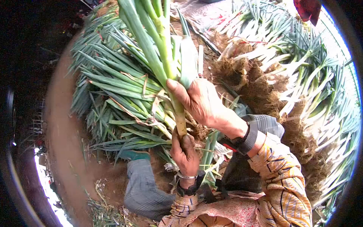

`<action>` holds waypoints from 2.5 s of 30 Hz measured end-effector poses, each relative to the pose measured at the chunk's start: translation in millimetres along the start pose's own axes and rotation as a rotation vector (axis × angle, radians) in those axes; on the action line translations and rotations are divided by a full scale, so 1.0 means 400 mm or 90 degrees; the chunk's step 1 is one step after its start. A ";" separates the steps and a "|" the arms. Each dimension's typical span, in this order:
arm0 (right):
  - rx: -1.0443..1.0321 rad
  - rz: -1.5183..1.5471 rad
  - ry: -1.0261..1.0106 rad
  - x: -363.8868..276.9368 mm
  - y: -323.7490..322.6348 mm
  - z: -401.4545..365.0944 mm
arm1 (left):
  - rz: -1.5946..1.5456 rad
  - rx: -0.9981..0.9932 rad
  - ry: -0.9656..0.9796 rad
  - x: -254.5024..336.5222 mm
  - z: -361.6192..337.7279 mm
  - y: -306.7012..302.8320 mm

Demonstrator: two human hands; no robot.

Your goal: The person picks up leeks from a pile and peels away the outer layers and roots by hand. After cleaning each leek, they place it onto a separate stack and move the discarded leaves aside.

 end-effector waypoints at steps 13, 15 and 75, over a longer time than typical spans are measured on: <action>-0.425 -0.097 0.249 0.037 0.006 -0.103 | -0.085 0.164 -0.085 -0.051 0.137 -0.182; -0.635 -0.326 0.178 0.104 0.008 -0.129 | -0.267 0.218 -0.118 -0.046 0.128 -0.197; 0.494 0.208 0.072 0.123 -0.394 -0.078 | 0.936 -0.445 -0.481 -0.857 -0.225 -0.479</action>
Point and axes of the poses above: each hand's wrist, its own z-axis towards the middle knuckle, its own y-axis out of the palm, x = y × z, the point moved 3 cm from there along z, towards the middle knuckle, and after that the axes turned 5 degrees about -y, right-handed, at the moved point
